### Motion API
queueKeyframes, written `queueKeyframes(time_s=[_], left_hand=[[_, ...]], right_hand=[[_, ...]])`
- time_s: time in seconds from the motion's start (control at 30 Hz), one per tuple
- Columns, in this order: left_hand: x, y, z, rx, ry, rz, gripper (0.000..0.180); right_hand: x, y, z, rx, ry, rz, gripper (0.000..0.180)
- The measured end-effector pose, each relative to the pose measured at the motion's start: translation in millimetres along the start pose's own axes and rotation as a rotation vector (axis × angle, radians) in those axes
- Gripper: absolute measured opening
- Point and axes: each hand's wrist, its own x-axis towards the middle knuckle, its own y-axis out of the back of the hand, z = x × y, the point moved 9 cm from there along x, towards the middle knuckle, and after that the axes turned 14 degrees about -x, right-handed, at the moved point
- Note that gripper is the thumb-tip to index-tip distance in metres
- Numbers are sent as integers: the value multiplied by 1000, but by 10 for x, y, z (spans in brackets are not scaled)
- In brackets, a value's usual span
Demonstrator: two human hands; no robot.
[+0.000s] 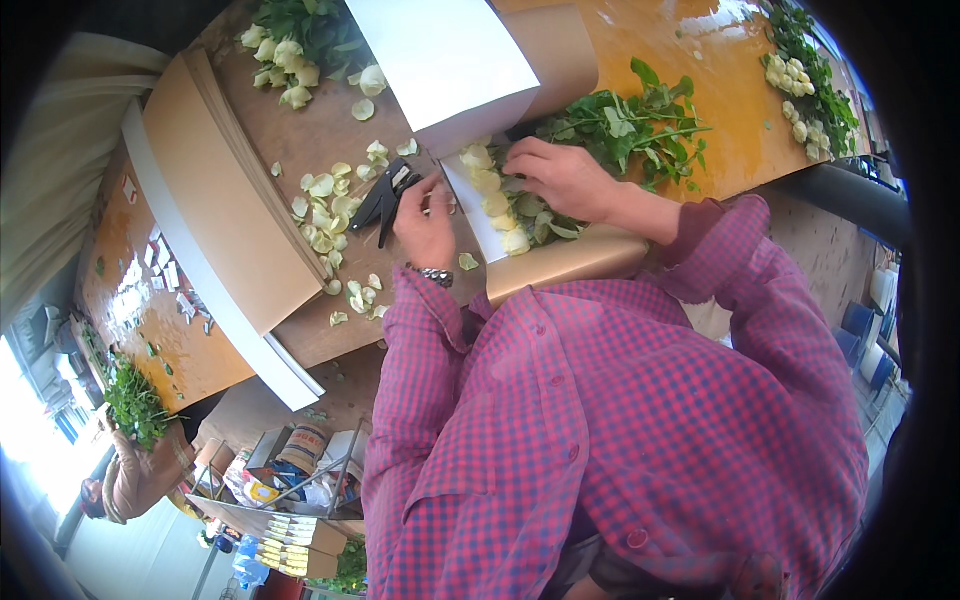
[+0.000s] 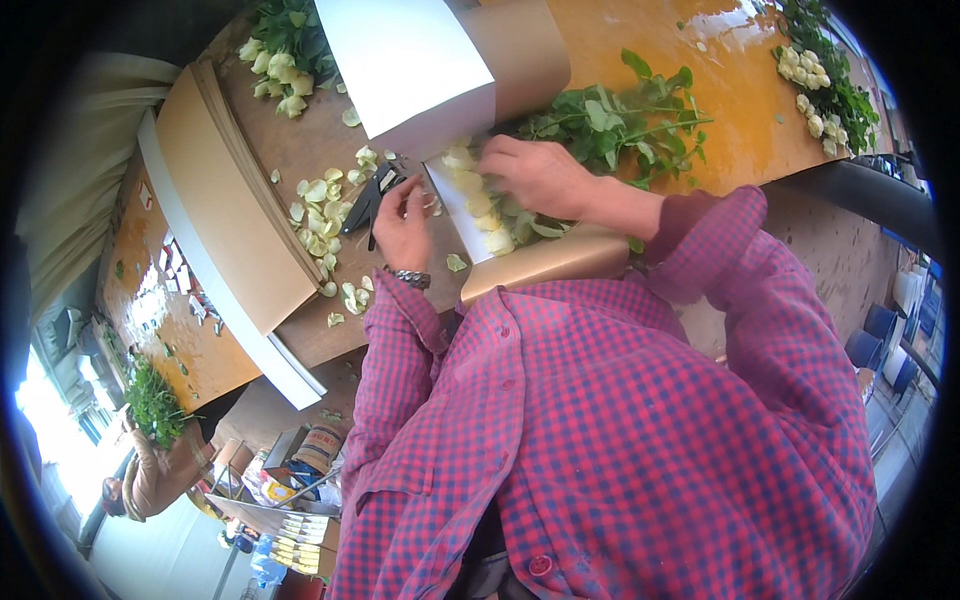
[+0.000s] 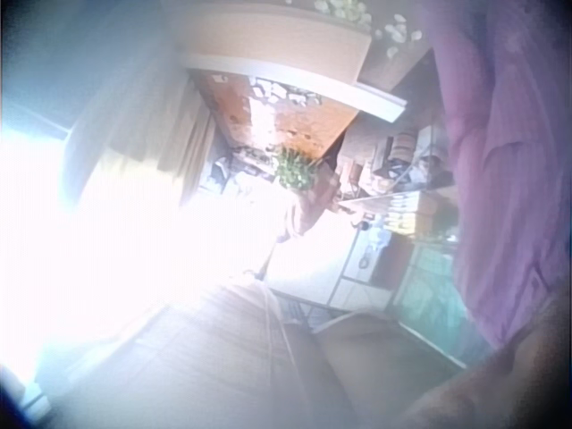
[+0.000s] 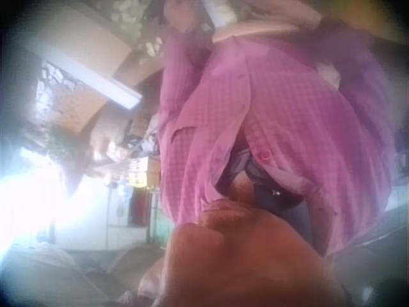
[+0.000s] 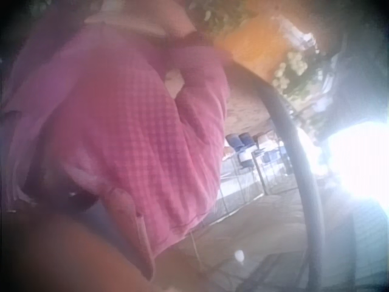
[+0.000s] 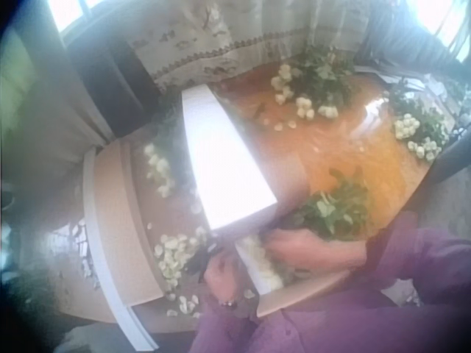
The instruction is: The person arranges white roses into a cardboard box lined with white paper. They repeatedly pick up roses, place them in the box, and adjust the paper and flowers. The person also uses a stapler to secure the paper inside the box.
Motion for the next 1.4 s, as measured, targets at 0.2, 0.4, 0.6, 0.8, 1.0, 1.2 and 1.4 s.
queueKeyframes(time_s=[0.2,0.4,0.6,0.8,1.0,1.2,1.4], left_hand=[[26,68,1020,-121,-178,-2,26],[312,-402,1685,-32,-202,-62,34],[88,-518,1512,-272,106,-291,39],[-605,-328,900,-112,214,-604,36],[-972,-203,149,460,-128,-739,37],[-1131,-349,-40,567,-422,-779,36],[-1122,-238,2,780,-511,-684,51]], right_hand=[[73,957,278,166,-321,344,14],[283,823,453,752,-607,371,43],[79,440,523,1123,-706,163,42],[-292,82,558,1359,-752,-199,39],[-118,52,375,257,-218,-201,24],[-123,-135,-187,-298,162,-348,26],[-138,-379,-441,-362,180,-632,31]])
